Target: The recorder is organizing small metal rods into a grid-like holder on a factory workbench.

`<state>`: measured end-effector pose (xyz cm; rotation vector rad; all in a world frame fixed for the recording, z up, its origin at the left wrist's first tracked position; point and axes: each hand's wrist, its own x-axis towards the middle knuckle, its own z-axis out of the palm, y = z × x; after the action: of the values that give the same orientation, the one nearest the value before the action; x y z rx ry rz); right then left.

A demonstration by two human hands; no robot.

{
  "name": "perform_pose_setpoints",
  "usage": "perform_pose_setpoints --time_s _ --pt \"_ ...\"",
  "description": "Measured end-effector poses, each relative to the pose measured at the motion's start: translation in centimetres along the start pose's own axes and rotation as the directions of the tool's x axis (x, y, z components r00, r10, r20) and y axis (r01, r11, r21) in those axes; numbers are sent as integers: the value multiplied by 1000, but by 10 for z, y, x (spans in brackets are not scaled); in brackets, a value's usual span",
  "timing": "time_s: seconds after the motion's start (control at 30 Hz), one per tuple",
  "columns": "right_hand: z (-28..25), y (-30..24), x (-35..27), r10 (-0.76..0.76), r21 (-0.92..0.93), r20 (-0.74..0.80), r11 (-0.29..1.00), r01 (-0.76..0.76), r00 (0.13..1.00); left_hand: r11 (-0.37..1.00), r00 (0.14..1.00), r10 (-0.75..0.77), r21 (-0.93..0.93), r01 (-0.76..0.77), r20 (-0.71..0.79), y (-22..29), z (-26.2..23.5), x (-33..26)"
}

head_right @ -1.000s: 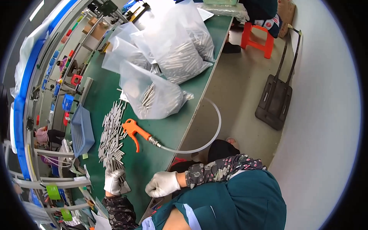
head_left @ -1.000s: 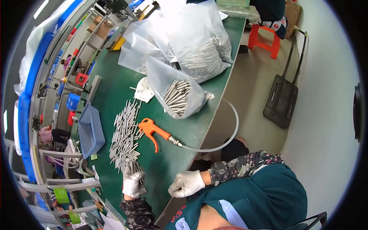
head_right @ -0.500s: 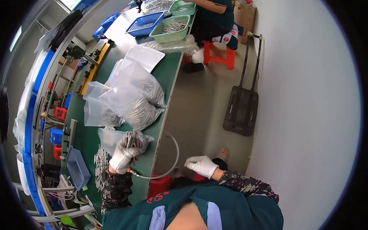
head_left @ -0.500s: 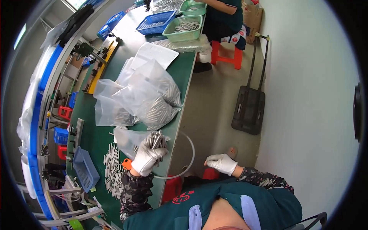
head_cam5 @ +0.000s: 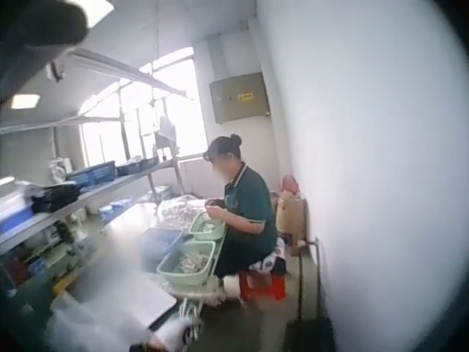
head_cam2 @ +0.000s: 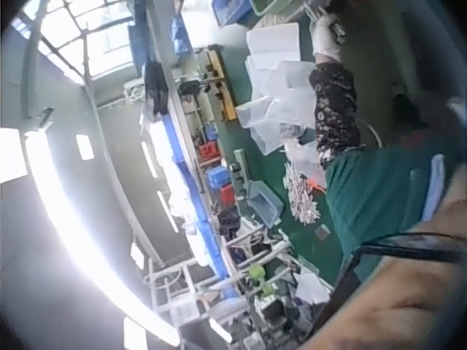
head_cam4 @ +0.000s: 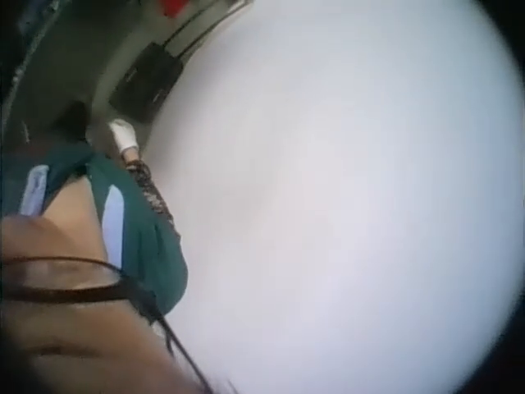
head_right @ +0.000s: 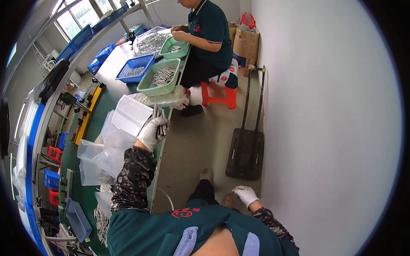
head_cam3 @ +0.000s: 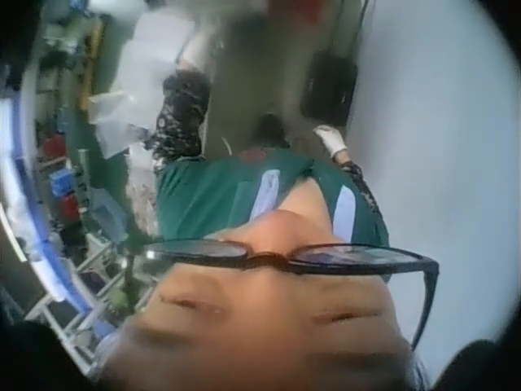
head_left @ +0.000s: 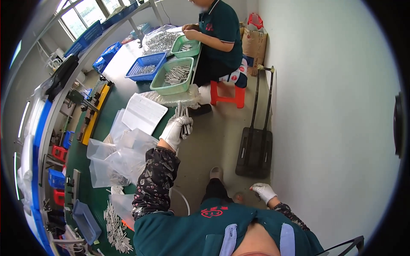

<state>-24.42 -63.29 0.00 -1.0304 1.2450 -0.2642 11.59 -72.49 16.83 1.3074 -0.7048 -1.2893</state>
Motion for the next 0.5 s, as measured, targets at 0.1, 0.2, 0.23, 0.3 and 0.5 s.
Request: perform_pose_setpoints --time_s 0.1,0.2,0.23,0.3,0.5 --pt "-20 2 36 58 53 -17 997 -57 998 999 999 43 21 -44 19 23 -6 73" --pt "-45 -18 57 4 -24 -113 1000 -6 994 986 990 136 103 -131 -46 64 -6 148" --pt "-55 -24 70 80 -38 -169 995 -87 982 989 988 138 -38 -141 -72 76 1 175" --pt "-78 -16 102 134 -75 -254 985 -158 958 991 989 100 -78 -109 -112 88 -7 251" --pt "-119 -8 131 79 -478 -221 860 -178 972 984 956 -46 -178 -6 -289 100 -24 418"
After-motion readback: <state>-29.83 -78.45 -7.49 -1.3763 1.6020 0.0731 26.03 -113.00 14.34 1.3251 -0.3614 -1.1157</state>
